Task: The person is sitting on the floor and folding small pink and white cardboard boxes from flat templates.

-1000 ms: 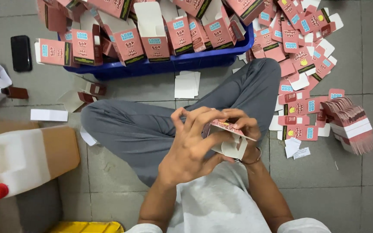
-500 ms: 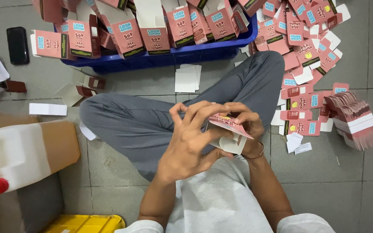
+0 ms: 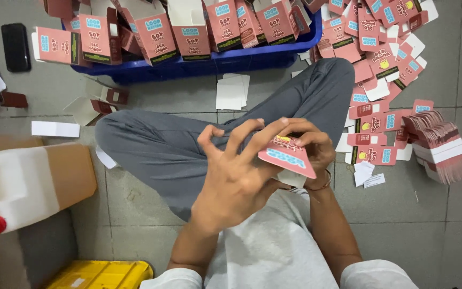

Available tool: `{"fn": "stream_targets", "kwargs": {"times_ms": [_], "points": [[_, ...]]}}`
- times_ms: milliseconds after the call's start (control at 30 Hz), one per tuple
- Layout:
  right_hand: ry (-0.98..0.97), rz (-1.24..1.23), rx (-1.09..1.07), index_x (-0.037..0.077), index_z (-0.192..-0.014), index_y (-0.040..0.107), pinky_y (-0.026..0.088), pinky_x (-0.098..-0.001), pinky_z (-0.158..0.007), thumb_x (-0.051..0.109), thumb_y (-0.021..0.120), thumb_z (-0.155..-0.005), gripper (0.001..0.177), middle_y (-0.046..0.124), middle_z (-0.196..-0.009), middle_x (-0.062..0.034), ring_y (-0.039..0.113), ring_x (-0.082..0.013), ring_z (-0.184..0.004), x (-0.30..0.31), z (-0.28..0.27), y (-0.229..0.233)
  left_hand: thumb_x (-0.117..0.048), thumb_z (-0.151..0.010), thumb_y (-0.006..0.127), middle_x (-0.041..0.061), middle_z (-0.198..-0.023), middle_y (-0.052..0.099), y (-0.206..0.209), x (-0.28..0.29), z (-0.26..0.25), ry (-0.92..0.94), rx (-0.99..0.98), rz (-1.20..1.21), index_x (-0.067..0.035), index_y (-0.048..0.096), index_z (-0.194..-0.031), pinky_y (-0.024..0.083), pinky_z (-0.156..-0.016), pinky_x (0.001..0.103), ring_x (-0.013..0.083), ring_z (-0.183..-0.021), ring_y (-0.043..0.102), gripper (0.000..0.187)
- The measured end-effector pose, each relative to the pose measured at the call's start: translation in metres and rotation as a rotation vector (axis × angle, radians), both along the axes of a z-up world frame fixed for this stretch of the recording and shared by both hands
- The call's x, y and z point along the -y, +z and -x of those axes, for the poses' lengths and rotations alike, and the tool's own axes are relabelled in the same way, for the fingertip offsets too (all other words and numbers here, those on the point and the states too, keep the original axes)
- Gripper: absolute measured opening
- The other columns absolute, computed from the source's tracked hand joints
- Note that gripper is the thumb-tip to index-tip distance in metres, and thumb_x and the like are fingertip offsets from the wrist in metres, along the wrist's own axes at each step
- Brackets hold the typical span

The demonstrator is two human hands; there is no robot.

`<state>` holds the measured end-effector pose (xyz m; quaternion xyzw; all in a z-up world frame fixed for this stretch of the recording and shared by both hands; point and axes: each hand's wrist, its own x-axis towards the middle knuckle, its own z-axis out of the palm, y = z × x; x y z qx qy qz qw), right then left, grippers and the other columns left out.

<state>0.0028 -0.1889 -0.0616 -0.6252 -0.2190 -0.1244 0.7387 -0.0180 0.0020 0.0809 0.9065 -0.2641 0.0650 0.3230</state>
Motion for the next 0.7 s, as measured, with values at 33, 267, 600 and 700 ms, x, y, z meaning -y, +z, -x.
{"fn": "stream_targets", "kwargs": {"times_ms": [33,267,600,700], "points": [[0.005,0.001,-0.002,0.018,-0.107,0.050,0.058,-0.0398,-0.101,0.017,0.079,-0.083,0.038,0.066,-0.110,-0.0114,0.065,-0.0236,-0.111,0.000,-0.001,-0.003,-0.029,-0.072,0.086,0.001,-0.155,0.043,-0.001,0.003,0.002,0.005,-0.002,0.001,-0.021,0.079,-0.103,0.020,-0.101,0.062,0.0255,-0.136,0.041,0.033],[0.060,-0.078,0.012,0.019,-0.110,0.051,0.061,-0.0356,-0.097,0.024,0.080,-0.084,0.039,0.064,-0.121,-0.0117,0.067,-0.0209,-0.111,0.002,-0.003,-0.014,-0.016,-0.079,0.078,0.004,-0.157,0.039,0.000,0.007,0.002,0.024,0.002,0.010,-0.021,0.078,-0.114,0.021,-0.101,0.061,0.0263,-0.133,0.042,0.036],[0.024,0.014,0.008,0.020,-0.109,0.052,0.059,-0.0415,-0.107,0.010,0.086,-0.074,0.050,0.066,-0.118,-0.0070,0.066,-0.0227,-0.115,-0.001,-0.004,0.009,-0.022,-0.073,0.085,0.007,-0.158,0.038,-0.010,0.006,-0.001,0.039,-0.084,0.049,-0.013,0.079,-0.108,0.020,-0.100,0.066,0.0305,-0.133,0.041,0.037],[0.007,0.041,0.043,0.020,-0.110,0.052,0.059,-0.0367,-0.105,0.011,0.084,-0.078,0.046,0.067,-0.116,-0.0078,0.066,-0.0196,-0.113,0.001,-0.008,0.007,-0.037,-0.078,0.086,0.007,-0.161,0.034,-0.014,0.005,0.003,0.032,-0.021,-0.020,-0.017,0.075,-0.122,0.019,-0.100,0.065,0.0306,-0.132,0.040,0.050]]}}
